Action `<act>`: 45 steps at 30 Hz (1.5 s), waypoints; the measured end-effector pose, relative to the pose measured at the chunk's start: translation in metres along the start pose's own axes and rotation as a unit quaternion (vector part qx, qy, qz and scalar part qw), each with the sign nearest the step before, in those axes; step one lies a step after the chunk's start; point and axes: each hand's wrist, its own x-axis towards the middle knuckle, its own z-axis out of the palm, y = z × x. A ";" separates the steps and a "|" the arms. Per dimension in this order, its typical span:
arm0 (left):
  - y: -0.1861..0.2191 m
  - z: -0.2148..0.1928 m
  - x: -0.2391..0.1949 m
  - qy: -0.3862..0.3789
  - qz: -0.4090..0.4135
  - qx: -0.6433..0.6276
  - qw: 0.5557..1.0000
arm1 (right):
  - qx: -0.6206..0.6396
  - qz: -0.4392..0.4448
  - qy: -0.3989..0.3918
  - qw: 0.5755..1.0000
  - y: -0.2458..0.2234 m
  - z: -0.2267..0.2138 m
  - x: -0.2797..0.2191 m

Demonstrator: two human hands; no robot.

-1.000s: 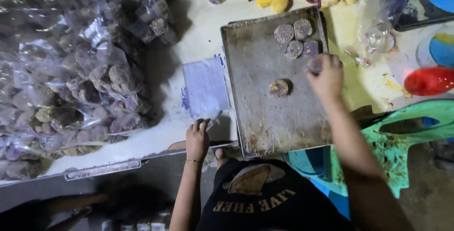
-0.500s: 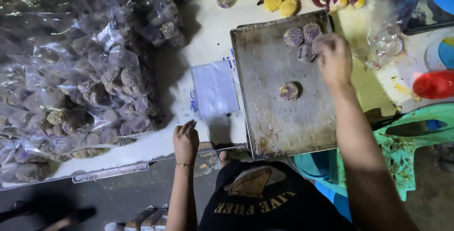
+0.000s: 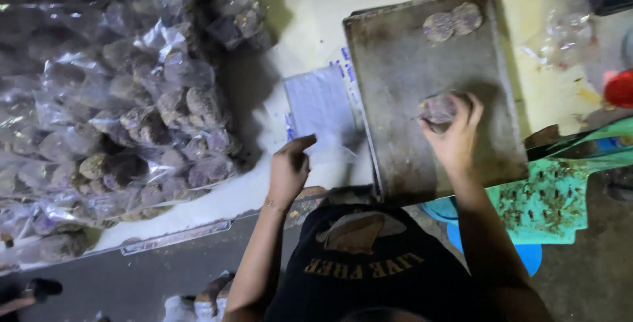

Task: The person repeatedly picks purple round cookies from a metal tray and places them into small clear plastic bags. They seal each bag and set it aside on the table. The person occasionally repositions the tray to access more cookies.

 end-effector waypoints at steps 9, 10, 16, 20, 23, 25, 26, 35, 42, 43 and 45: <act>-0.079 0.043 0.024 -0.231 -0.112 -0.228 0.939 | 0.194 -0.053 -0.226 0.953 -0.103 0.066 -0.025; -0.102 0.054 0.027 -0.257 -0.135 -0.362 0.886 | 0.248 -0.110 -0.316 0.909 -0.119 0.079 -0.032; -0.035 0.046 0.019 -0.137 0.005 -0.045 0.989 | 0.051 -0.228 -0.372 0.898 -0.094 0.106 -0.088; -0.002 0.061 -0.007 -0.083 0.009 -0.025 0.996 | -0.219 -0.390 -0.276 0.851 -0.058 0.151 -0.105; 0.067 0.050 -0.031 -0.152 0.024 0.108 0.982 | -0.188 -0.373 -0.402 0.815 -0.084 0.130 -0.075; 0.121 0.024 -0.029 -0.118 -0.015 -0.006 0.993 | -0.143 -0.324 -0.580 0.734 -0.113 0.104 -0.050; 0.108 0.021 -0.028 -0.111 -0.020 -0.005 0.994 | -0.140 -0.331 -0.581 0.731 -0.127 0.075 -0.028; 0.074 0.030 -0.033 -0.022 -0.132 -0.134 0.982 | -0.131 0.024 -0.456 0.880 -0.044 0.014 0.206; 0.071 0.026 -0.027 -0.047 -0.135 -0.180 0.973 | 0.309 -0.147 -0.385 0.857 -0.125 0.007 0.140; 0.065 0.027 -0.024 -0.055 -0.135 -0.206 0.968 | 0.509 0.043 -0.463 0.724 -0.173 -0.007 0.117; 0.059 0.017 -0.022 -0.041 -0.144 -0.251 0.957 | 0.393 -0.113 -0.474 0.780 -0.129 0.053 0.053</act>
